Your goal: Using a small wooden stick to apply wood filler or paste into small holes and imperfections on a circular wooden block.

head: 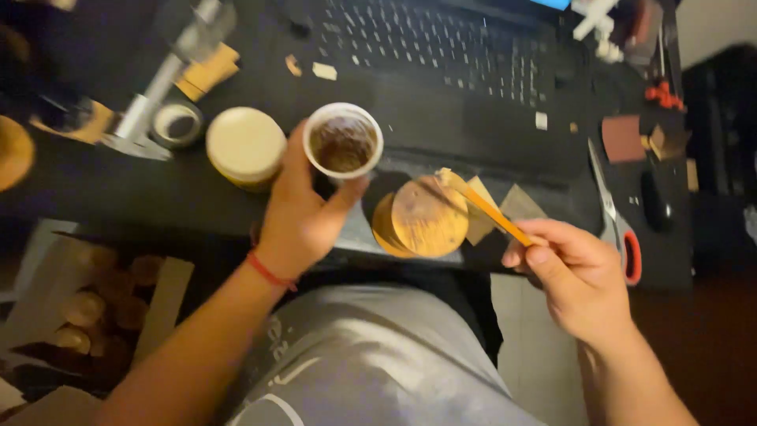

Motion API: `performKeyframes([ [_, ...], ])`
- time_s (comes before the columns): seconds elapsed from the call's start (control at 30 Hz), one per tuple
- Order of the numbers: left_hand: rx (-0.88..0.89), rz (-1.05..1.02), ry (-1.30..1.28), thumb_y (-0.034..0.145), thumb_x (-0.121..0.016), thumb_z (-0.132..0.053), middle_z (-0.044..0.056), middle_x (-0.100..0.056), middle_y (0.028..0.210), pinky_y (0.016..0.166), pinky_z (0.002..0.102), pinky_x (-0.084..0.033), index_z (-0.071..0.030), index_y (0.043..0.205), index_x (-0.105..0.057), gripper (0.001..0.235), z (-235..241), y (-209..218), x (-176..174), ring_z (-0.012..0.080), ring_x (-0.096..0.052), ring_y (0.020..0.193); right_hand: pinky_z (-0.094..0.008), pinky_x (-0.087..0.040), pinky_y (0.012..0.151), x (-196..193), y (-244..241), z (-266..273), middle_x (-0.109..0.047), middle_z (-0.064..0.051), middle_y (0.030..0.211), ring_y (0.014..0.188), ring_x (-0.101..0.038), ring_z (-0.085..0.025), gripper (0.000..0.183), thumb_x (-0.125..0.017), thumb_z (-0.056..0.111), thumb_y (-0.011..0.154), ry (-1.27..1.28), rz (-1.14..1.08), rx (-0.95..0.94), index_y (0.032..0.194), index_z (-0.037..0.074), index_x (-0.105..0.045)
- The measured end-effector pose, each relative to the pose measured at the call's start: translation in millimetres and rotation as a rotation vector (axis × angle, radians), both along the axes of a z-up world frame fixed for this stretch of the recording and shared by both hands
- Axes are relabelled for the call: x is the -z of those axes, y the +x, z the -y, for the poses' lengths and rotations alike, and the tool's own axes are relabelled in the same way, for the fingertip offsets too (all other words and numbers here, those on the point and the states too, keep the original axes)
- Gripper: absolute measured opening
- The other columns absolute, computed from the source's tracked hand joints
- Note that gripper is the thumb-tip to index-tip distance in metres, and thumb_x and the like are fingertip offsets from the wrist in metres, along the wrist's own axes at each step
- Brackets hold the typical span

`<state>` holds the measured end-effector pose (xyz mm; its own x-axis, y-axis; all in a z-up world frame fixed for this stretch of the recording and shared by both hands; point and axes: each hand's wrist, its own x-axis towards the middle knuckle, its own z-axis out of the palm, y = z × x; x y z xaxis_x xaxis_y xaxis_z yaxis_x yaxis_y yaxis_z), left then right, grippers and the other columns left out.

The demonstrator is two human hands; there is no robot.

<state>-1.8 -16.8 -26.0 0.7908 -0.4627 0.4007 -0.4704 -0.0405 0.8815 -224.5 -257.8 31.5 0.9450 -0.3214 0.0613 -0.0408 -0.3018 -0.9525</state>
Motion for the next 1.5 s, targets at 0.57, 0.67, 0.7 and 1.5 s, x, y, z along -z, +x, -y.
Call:
performKeyframes([
  [0.57, -0.064, -0.040, 0.115, 0.085, -0.075, -0.007, 0.022, -0.033, 0.155, 0.125, 0.044, -0.030, 0.003, 0.150, -0.024, 0.083, -7, -20, 17, 0.0357, -0.034, 0.148, -0.031, -0.047, 0.069, -7, -2, 22, -0.061, -0.004, 0.081, 0.073, -0.057, -0.020, 0.040, -0.055, -0.015, 0.093, -0.863, 0.040, -0.225, 0.124, 0.009, -0.066],
  [0.67, -0.091, 0.161, 0.024, 0.088, -0.074, -0.013, 0.024, -0.033, 0.155, 0.128, 0.047, -0.033, 0.005, 0.149, -0.026, 0.079, -20, -35, 45, 0.0379, -0.036, 0.148, -0.032, -0.040, 0.066, -1, 0, 28, -0.064, -0.004, 0.086, 0.072, -0.055, -0.020, 0.045, -0.054, -0.018, 0.093, -0.918, 0.064, -0.217, 0.122, 0.013, -0.067],
  [0.7, -0.118, 0.310, 0.043, 0.090, -0.076, -0.020, 0.024, -0.035, 0.156, 0.129, 0.050, -0.032, 0.004, 0.149, -0.029, 0.079, -26, -41, 57, 0.0392, -0.037, 0.149, -0.034, -0.035, 0.065, 1, -1, 30, -0.064, -0.003, 0.088, 0.071, -0.053, -0.020, 0.047, -0.054, -0.019, 0.093, -0.943, 0.070, -0.216, 0.121, 0.015, -0.068],
  [1.5, 0.460, -0.177, 0.252, 0.060, -0.095, -0.032, 0.016, -0.047, 0.149, 0.114, 0.038, -0.035, -0.001, 0.147, -0.033, 0.111, 33, -30, 7, 0.0292, -0.047, 0.137, -0.027, -0.047, 0.063, -18, 26, 75, -0.066, -0.002, 0.084, 0.070, -0.058, -0.014, 0.029, -0.048, 0.020, 0.099, -0.510, -0.368, -0.266, 0.109, 0.010, -0.073],
])
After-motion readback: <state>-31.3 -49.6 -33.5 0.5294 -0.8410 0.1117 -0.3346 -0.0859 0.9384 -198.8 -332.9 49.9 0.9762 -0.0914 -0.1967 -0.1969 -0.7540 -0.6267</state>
